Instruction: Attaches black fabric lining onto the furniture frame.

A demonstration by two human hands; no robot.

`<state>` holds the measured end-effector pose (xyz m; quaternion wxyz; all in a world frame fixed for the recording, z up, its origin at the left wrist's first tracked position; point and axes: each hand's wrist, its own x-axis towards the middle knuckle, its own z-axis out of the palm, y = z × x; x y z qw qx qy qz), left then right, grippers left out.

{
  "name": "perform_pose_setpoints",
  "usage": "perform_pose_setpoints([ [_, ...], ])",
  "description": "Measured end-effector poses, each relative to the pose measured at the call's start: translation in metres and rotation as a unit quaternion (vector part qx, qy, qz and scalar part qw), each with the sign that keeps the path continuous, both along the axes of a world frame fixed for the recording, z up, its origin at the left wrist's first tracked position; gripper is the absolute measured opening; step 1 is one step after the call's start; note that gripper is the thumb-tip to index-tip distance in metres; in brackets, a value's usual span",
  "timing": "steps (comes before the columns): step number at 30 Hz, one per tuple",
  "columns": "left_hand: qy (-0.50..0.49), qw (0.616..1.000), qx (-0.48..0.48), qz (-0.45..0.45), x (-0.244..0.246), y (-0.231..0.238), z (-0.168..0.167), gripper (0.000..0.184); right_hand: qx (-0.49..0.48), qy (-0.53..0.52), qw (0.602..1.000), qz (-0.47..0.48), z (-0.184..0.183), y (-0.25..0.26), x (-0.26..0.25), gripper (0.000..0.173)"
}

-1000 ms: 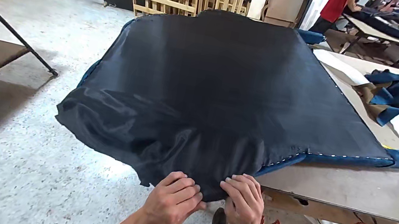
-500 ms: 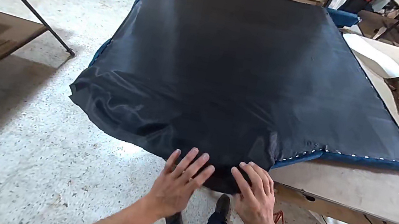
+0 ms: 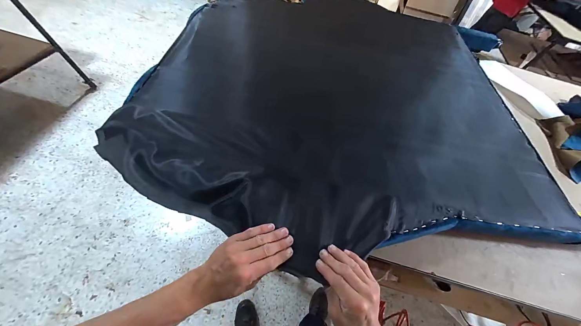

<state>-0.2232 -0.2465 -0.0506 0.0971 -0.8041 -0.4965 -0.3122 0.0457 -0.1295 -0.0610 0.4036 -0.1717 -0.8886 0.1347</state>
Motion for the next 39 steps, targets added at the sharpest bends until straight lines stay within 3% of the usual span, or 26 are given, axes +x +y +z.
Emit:
perform_pose_setpoints([
  [19, -0.005, 1.000, -0.018, 0.024, -0.005, -0.005, -0.005, 0.032, -0.015, 0.002, 1.000, -0.011, -0.003, -0.004, -0.010, 0.027],
  [29, -0.003, 0.999, -0.030, -0.033, -0.039, -0.006, 0.008, 0.030, -0.017, 0.034, 0.997, -0.061, -0.002, -0.024, -0.039, 0.025],
  [39, -0.016, 0.999, -0.029, -0.018, -0.033, -0.009, 0.004, 0.031, -0.016, 0.038, 0.996, -0.074, 0.002, -0.027, -0.038, 0.025],
])
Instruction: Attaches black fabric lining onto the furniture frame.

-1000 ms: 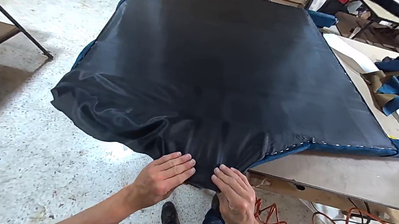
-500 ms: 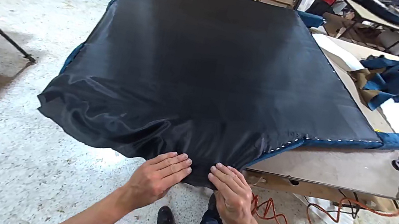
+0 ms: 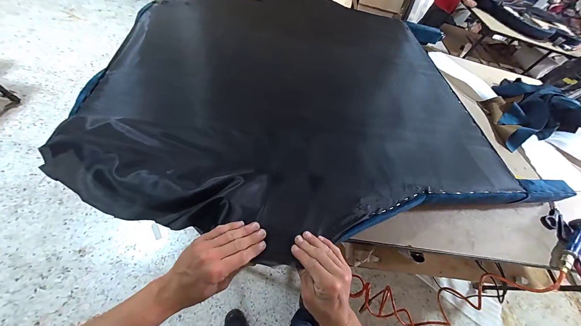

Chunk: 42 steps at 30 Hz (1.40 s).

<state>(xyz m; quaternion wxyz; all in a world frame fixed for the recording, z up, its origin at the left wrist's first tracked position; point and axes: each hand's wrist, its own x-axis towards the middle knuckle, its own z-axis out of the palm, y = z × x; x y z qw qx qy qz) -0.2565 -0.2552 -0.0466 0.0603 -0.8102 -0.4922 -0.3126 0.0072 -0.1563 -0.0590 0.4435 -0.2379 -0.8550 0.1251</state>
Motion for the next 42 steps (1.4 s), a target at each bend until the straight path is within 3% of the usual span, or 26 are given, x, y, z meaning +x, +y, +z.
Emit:
perform_pose_setpoints([
  [7, -0.021, 0.999, 0.005, 0.031, 0.011, -0.001, -0.003, 0.030, 0.011, 0.010, 1.000, -0.003, 0.007, 0.004, 0.000, 0.023],
  [15, -0.007, 1.000, -0.016, 0.026, 0.014, -0.007, -0.008, 0.032, -0.007, -0.018, 1.000, 0.008, -0.010, -0.003, 0.013, 0.027],
  [21, 0.023, 0.995, 0.033, 0.086, 0.025, -0.011, -0.015, 0.027, 0.015, -0.022, 1.000, 0.012, -0.019, -0.001, 0.016, 0.026],
  [25, 0.000, 0.987, -0.039, 0.157, 0.046, 0.005, 0.028, 0.037, -0.015, -0.034, 0.999, 0.034, -0.020, 0.004, 0.017, 0.029],
  [29, -0.019, 0.970, -0.127, 0.208, 0.084, 0.081, 0.078, 0.045, -0.023, -0.035, 0.998, 0.045, -0.019, 0.005, 0.019, 0.026],
  [33, 0.006, 0.935, -0.328, 0.137, 0.093, 0.128, 0.063, 0.056, 0.001, -0.018, 1.000, 0.016, -0.015, 0.003, 0.021, 0.024],
  [36, 0.050, 0.933, -0.335, 0.124, 0.086, 0.121, 0.053, 0.058, 0.030, 0.001, 0.999, 0.015, -0.015, 0.010, 0.016, 0.026],
  [39, 0.094, 0.943, -0.293, 0.128, 0.086, 0.102, 0.044, 0.054, 0.005, -0.067, 0.995, 0.074, 0.006, 0.007, 0.025, 0.021],
  [42, 0.112, 0.950, -0.260, 0.132, 0.082, 0.097, 0.043, 0.056, -0.052, -0.122, 0.983, 0.130, 0.069, 0.031, 0.041, 0.025],
])
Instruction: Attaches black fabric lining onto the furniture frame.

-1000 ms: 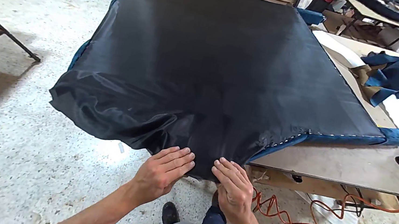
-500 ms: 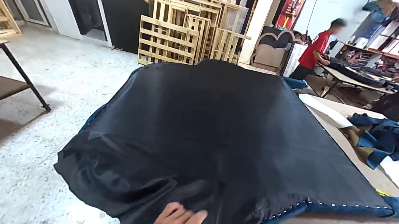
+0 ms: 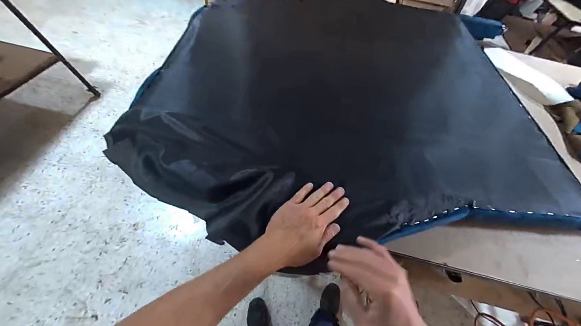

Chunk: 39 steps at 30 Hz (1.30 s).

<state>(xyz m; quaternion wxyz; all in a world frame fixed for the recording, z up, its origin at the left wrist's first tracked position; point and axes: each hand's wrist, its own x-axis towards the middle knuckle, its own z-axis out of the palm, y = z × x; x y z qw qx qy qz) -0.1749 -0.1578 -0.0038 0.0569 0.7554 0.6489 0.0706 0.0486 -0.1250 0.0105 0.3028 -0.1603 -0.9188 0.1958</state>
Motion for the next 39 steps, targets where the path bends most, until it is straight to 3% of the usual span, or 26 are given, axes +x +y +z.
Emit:
perform_pose_setpoints([
  [2, 0.010, 1.000, 0.014, 0.008, 0.002, -0.004, -0.002, 0.057, 0.024, -0.004, 0.997, -0.069, 0.037, 0.026, -0.007, 0.031],
  [4, 0.018, 0.999, 0.028, 0.020, 0.004, -0.008, -0.005, 0.060, 0.052, -0.062, 0.990, -0.118, 0.045, 0.054, -0.036, 0.036],
  [8, 0.036, 0.996, 0.011, 0.083, 0.009, -0.016, -0.009, 0.069, 0.049, -0.182, 0.977, -0.097, -0.011, 0.073, -0.076, 0.061],
  [12, 0.035, 0.994, 0.028, 0.095, 0.008, -0.026, -0.012, 0.073, 0.085, -0.256, 0.959, -0.087, -0.023, 0.062, -0.063, 0.072],
  [16, 0.000, 0.995, 0.095, 0.024, -0.001, -0.036, -0.018, 0.061, 0.085, -0.266, 0.957, -0.076, -0.021, 0.047, -0.046, 0.067],
  [21, -0.121, 0.965, 0.230, -0.036, -0.023, -0.050, -0.034, 0.036, 0.116, -0.164, 0.979, -0.026, -0.034, 0.035, -0.011, 0.050],
  [33, -0.094, 0.975, 0.197, -0.047, -0.029, -0.038, -0.003, 0.031, 0.084, -0.165, 0.983, -0.008, 0.000, 0.056, -0.014, 0.034],
  [39, -0.153, 0.951, 0.266, -0.044, -0.033, -0.026, 0.000, 0.026, 0.107, -0.038, 0.990, -0.078, -0.007, 0.056, -0.023, 0.021],
])
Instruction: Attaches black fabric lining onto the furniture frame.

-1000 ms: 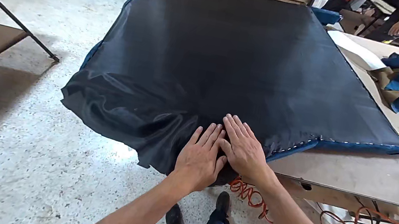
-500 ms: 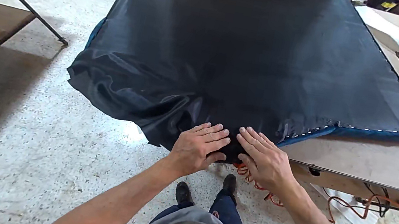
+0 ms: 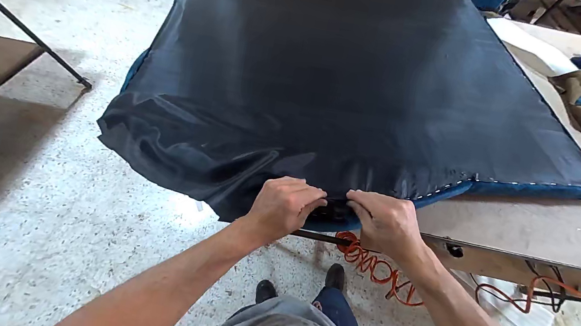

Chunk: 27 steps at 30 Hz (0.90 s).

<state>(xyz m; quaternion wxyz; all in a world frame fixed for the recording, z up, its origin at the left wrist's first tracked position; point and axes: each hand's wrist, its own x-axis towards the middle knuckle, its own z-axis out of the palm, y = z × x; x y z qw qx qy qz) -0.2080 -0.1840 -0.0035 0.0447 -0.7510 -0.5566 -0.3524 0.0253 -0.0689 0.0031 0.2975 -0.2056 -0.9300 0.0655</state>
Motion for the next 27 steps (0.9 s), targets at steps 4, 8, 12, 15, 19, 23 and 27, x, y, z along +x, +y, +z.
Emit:
perform_pose_setpoints([
  [4, 0.053, 0.994, 0.065, -0.073, -0.006, -0.003, 0.004, 0.021, 0.078, 0.077, 0.993, 0.050, -0.012, -0.008, 0.005, 0.017],
  [8, 0.090, 0.987, 0.059, -0.122, -0.008, -0.007, -0.010, 0.021, 0.092, 0.064, 0.990, 0.091, -0.024, -0.006, 0.013, 0.018],
  [12, 0.091, 0.983, 0.052, -0.154, -0.011, -0.006, -0.007, 0.020, 0.094, 0.016, 0.988, 0.118, -0.018, -0.002, 0.015, 0.020],
  [15, 0.107, 0.977, 0.046, -0.179, -0.014, -0.002, -0.002, 0.021, 0.094, -0.011, 0.986, 0.140, -0.009, 0.000, 0.013, 0.021],
  [19, 0.154, 0.963, 0.008, -0.220, -0.020, 0.002, 0.010, 0.024, 0.096, -0.057, 0.978, 0.175, 0.000, -0.004, 0.014, 0.020],
  [23, 0.171, 0.952, -0.021, -0.252, -0.024, 0.011, 0.020, 0.022, 0.066, -0.096, 0.979, 0.169, 0.011, -0.011, 0.019, 0.017],
  [27, 0.128, 0.964, -0.042, -0.229, -0.022, 0.008, 0.018, 0.022, -0.002, -0.082, 0.985, 0.149, 0.021, -0.002, 0.004, 0.018],
])
